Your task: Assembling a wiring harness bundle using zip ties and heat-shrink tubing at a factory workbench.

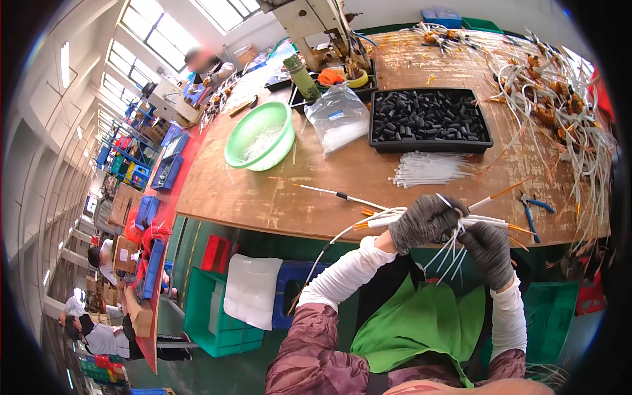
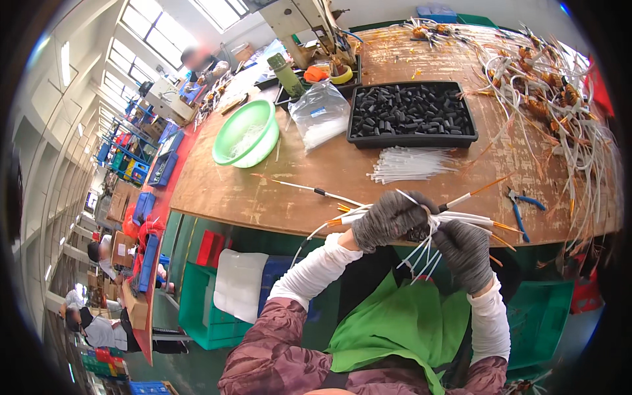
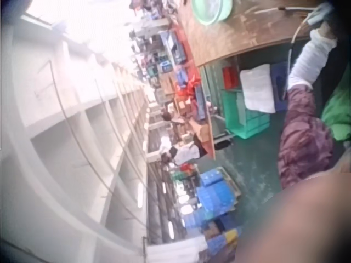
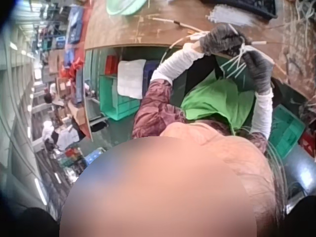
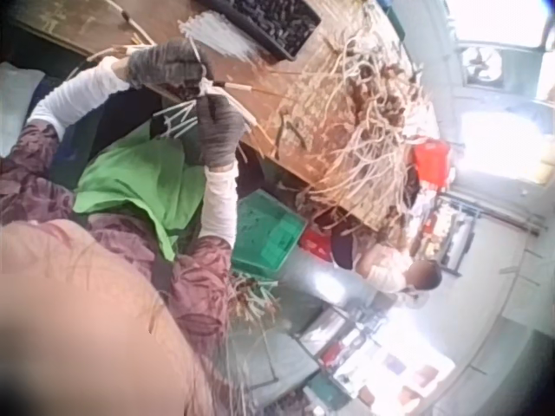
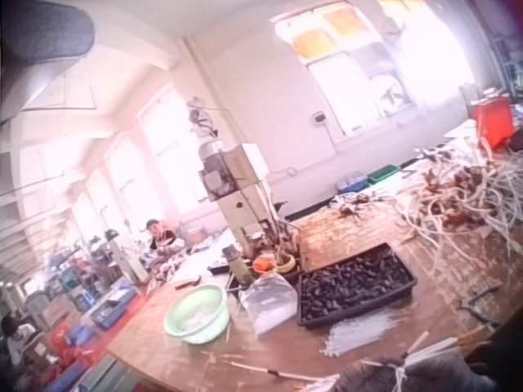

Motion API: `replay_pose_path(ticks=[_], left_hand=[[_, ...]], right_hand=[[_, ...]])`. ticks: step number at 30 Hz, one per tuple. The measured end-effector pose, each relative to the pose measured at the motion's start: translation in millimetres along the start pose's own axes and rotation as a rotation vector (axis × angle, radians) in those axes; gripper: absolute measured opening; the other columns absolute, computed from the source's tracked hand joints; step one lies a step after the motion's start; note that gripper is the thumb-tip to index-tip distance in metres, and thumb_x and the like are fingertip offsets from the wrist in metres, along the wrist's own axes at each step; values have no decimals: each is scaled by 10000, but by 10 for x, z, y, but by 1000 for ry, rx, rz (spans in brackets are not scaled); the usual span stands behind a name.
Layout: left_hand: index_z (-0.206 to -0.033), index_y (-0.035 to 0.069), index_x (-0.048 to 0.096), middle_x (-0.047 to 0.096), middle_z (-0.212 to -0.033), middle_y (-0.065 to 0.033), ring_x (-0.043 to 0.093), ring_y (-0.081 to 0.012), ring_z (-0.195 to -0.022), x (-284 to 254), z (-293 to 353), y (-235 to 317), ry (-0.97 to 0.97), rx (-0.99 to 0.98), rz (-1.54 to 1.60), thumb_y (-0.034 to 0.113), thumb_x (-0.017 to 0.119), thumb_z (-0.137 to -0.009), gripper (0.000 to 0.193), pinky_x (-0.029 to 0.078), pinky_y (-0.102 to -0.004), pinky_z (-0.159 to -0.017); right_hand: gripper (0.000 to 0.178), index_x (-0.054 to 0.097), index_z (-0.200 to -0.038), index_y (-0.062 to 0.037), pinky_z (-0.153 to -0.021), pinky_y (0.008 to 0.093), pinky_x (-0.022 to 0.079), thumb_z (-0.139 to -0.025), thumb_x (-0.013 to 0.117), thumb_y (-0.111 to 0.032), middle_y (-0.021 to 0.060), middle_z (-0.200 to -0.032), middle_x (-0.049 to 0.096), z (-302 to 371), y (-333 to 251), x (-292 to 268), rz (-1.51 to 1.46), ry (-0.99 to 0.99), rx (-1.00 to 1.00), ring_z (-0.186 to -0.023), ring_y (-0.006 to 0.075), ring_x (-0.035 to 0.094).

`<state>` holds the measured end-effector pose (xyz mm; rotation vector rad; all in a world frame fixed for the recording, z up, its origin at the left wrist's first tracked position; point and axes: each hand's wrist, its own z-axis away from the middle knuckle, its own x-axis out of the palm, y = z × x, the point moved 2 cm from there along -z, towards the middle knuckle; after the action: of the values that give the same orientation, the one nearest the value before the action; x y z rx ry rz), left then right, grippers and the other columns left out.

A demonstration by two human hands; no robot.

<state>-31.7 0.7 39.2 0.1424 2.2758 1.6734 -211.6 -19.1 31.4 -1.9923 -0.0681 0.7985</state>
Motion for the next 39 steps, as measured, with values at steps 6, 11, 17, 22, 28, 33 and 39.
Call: replay_pose_path(ticks=[6,11,17,22,28,33,39], left_hand=[[-1012,13,609,619,-761,-39,577,-105,-692,-209,30,-275,504,-15,136,239,506,-928,262,467,-244,-650],[-977,12,620,611,-724,-36,566,-105,-676,-163,-167,-630,628,-96,222,220,499,-928,246,466,-249,-642],[-1051,16,585,624,-924,-99,584,-235,-866,-240,-152,-710,409,272,-834,124,464,-898,223,450,-384,-744],[-950,-3,638,649,-775,-70,582,-130,-744,-191,-340,-942,583,-168,92,280,477,-934,326,452,-282,-733],[-954,-14,630,643,-820,-82,602,-148,-771,33,-440,-868,436,-152,39,288,501,-923,330,460,-279,-776],[-950,-1,639,634,-761,-67,574,-123,-739,101,-414,-852,351,-203,36,292,490,-930,329,437,-256,-722],[-995,5,631,643,-812,-65,584,-132,-791,118,-327,-722,328,-306,94,282,519,-910,311,454,-269,-743]], right_hand=[[143,587,-810,18,-567,280,453,-837,592,-123,76,-665,605,131,386,-209,-151,122,175,-605,140,571],[144,581,-842,13,-517,235,432,-845,590,-131,36,-632,561,236,761,-221,-180,195,342,-549,84,522],[201,590,-978,10,-657,294,484,-834,569,-129,135,-848,631,125,914,-189,-40,240,246,-758,198,612],[263,560,-1059,2,-722,329,501,-815,574,-93,163,-939,612,38,970,-80,-40,240,240,-862,271,613],[252,554,-1052,17,-698,343,497,-824,566,-90,177,-940,608,0,899,-67,-61,236,228,-834,279,621],[175,594,-925,29,-661,343,494,-825,572,-113,141,-771,625,-67,806,-9,-53,106,211,-736,279,627],[194,621,-856,-14,-452,240,421,-863,551,-194,47,-624,597,-37,910,34,-435,-52,476,-478,112,535]])
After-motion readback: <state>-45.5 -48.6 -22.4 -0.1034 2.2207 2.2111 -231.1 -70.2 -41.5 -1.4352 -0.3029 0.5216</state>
